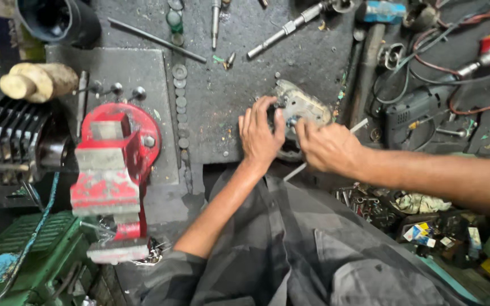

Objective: The person works at a cluttered repair workbench on a motorcycle cylinder head, driving a valve guide into the head using a long punch and hammer, repositioning the head on the bench between strikes, then picking up a long rod and reaching for parts in a parts tray.

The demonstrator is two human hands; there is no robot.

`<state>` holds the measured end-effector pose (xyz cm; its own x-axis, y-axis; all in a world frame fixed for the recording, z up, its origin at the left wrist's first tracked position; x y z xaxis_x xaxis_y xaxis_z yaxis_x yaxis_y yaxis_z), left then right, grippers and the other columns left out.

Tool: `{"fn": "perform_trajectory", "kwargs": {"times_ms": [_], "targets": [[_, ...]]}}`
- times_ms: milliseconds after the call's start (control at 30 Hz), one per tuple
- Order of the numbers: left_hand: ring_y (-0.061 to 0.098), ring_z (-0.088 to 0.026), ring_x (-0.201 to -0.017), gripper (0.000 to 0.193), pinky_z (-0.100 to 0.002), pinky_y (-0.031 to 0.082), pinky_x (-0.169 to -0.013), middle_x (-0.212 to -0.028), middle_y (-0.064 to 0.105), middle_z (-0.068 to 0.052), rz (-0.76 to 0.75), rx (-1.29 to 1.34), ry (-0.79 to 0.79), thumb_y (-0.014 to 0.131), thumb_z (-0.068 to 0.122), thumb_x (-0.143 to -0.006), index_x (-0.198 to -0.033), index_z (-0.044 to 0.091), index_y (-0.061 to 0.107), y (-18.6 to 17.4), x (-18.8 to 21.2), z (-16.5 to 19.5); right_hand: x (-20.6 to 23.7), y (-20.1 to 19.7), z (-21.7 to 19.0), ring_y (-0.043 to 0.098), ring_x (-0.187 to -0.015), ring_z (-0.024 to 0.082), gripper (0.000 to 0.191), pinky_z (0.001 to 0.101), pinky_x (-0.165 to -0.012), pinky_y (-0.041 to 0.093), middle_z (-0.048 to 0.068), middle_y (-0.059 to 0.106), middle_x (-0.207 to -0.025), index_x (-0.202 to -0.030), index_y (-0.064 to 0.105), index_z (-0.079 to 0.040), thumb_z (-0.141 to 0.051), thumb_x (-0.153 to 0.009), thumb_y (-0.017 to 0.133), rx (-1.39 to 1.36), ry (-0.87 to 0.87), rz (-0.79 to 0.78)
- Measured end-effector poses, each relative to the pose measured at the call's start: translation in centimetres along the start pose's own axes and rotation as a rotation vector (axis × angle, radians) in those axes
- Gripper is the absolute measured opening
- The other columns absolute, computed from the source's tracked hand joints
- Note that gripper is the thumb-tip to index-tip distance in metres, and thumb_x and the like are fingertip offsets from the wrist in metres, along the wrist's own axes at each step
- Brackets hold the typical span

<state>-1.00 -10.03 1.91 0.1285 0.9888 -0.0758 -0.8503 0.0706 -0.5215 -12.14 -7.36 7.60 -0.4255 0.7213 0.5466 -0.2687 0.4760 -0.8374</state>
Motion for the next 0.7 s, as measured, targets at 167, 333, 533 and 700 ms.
{"fn": "perform_trajectory", "kwargs": {"times_ms": [167,333,533,700], "targets": [[0.064,-0.032,-0.107,0.032,-0.045,0.046,-0.089,-0.134,0.064,-0.01,-0.03,-0.049,0.013,0.061,0.019,-0.104,-0.133,0.009,0.054,0.9,-0.4,-0.7,-0.8,2.0,1.4,0.07,-0.057,0.032,0.06,0.041,-0.049,0.057,0.018,0.063,-0.074,-0.102,0.057,0.009,-0.034,-0.065,0.076,-0.296,0.14,-0.255],[0.063,-0.033,-0.107,0.033,-0.047,0.047,-0.09,-0.136,0.062,-0.012,-0.053,-0.039,0.016,0.061,0.018,-0.105,-0.135,0.008,0.053,1.1,0.0,-0.8,1.0,4.0,3.5,0.067,-0.064,0.026,0.046,0.0387,-0.059,0.053,0.016,0.064,-0.078,-0.111,0.058,0.006,-0.024,-0.078,0.068,-1.236,0.759,-0.131],[0.063,-0.032,-0.111,0.033,-0.045,0.046,-0.093,-0.133,0.063,-0.011,-0.022,0.009,0.016,0.062,0.019,-0.102,-0.133,0.009,0.055,0.1,0.2,0.1,3.3,3.8,2.3,0.063,-0.082,0.021,0.046,0.0353,-0.075,0.051,0.012,0.063,-0.094,-0.122,0.053,0.004,-0.019,-0.083,0.065,-1.971,0.845,0.156],[0.063,-0.031,-0.111,0.032,-0.044,0.046,-0.094,-0.126,0.065,-0.008,-0.022,0.025,0.001,0.063,0.019,-0.099,-0.129,0.01,0.057,-0.2,0.3,0.4,9.7,-5.3,5.8,0.058,-0.103,0.016,0.056,0.0334,-0.092,0.049,0.009,0.057,-0.111,-0.133,0.043,0.004,-0.013,-0.085,0.065,-1.116,0.675,0.902]]}}
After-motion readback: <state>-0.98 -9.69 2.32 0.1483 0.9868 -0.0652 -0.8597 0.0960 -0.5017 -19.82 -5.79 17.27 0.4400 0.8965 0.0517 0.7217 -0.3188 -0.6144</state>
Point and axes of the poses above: each hand's wrist, its own x-axis away from the middle knuckle, its own y-axis out of the palm, z = x × y, the point moved 8 cm from there along -x, towards the middle knuckle
